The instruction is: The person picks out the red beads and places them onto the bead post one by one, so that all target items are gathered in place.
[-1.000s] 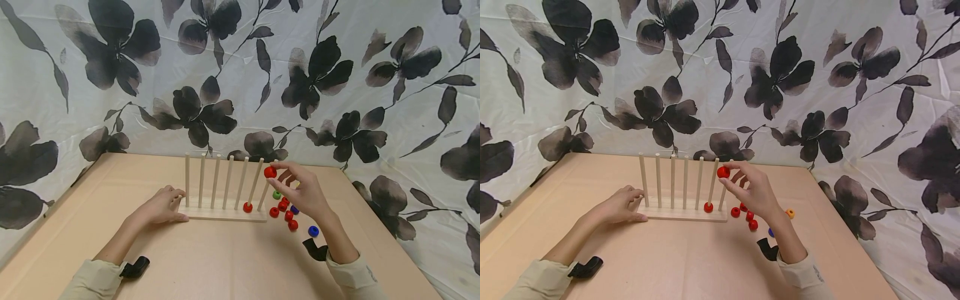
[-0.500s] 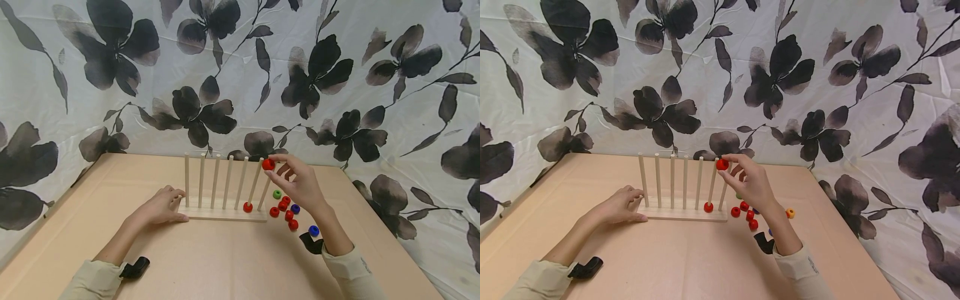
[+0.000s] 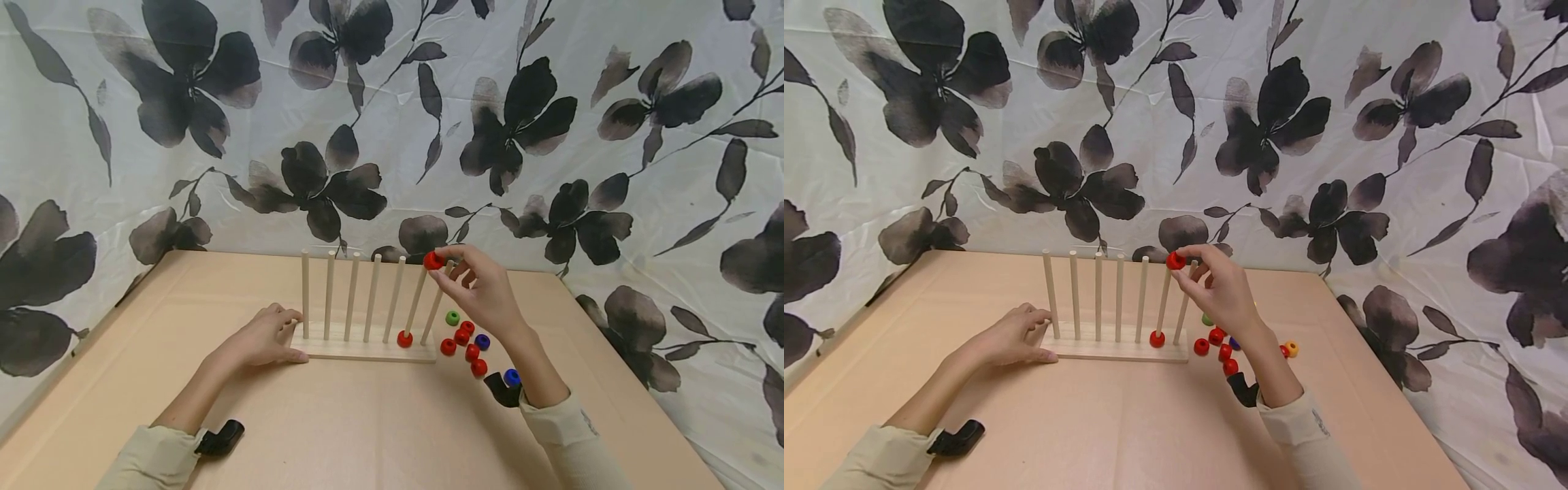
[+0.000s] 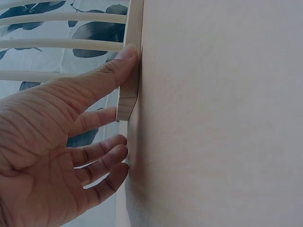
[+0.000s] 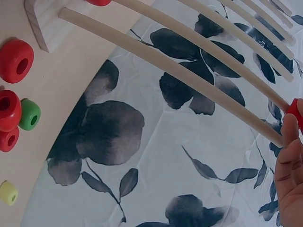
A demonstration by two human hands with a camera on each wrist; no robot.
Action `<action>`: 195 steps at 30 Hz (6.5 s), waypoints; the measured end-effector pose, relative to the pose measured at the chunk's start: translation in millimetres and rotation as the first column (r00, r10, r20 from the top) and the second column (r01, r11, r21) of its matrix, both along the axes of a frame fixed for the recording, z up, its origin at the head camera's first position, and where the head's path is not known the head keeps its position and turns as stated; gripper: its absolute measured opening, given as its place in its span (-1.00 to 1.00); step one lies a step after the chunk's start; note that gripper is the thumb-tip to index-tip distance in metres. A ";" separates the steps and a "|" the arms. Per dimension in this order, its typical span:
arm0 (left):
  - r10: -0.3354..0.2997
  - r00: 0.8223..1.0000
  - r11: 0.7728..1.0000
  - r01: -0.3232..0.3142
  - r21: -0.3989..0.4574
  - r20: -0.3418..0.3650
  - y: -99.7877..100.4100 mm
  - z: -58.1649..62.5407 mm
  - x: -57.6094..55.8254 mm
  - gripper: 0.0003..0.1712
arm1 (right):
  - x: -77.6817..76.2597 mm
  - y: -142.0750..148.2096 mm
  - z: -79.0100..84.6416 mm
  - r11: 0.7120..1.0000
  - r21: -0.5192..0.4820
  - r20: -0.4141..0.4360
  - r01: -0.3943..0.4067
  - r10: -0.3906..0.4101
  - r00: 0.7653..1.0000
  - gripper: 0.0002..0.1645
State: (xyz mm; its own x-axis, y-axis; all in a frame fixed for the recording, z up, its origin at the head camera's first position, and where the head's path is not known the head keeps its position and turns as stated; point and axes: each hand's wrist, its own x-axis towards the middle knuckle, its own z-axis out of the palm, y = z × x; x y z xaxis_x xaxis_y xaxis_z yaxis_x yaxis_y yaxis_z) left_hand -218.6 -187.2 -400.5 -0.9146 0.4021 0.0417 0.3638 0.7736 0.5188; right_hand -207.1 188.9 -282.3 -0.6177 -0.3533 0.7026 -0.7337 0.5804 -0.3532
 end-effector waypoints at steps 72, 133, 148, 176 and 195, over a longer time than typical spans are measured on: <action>0.005 1.000 1.000 -0.005 0.001 -0.006 -2.1 -0.7 -1.1 -0.08 | -6.5 -5.5 5.4 0.999 -0.004 -0.003 -0.032 0.032 0.999 -0.63; -0.009 0.999 1.000 0.009 0.008 -0.031 -1.8 -2.0 -2.7 -0.08 | 20.1 5.1 -19.6 0.993 0.107 0.091 -0.054 0.044 0.995 -0.68; -0.007 1.000 1.000 0.008 0.013 -0.026 -2.1 -1.6 -2.5 -0.10 | 22.6 9.4 -35.2 0.991 0.126 0.169 -0.056 0.034 0.985 -0.70; 0.001 1.000 1.000 -0.001 0.016 -0.013 -2.3 -1.0 -1.7 -0.10 | 24.6 30.7 -65.2 0.984 0.176 0.331 -0.040 -0.021 0.943 -0.65; 0.003 1.000 1.000 -0.003 0.012 -0.019 -1.7 0.1 -1.5 -0.10 | 20.2 40.6 -81.2 0.971 0.238 0.437 0.002 -0.109 0.893 -0.64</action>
State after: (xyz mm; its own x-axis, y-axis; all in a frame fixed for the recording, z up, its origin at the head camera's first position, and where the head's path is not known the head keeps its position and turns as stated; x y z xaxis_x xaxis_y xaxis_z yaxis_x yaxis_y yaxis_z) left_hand -220.1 -188.8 -400.3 -0.9149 0.3986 0.0638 0.3712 0.7688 0.5208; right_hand -187.0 229.5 -363.5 -0.8686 -0.4248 0.2551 -0.4949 0.7182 -0.4892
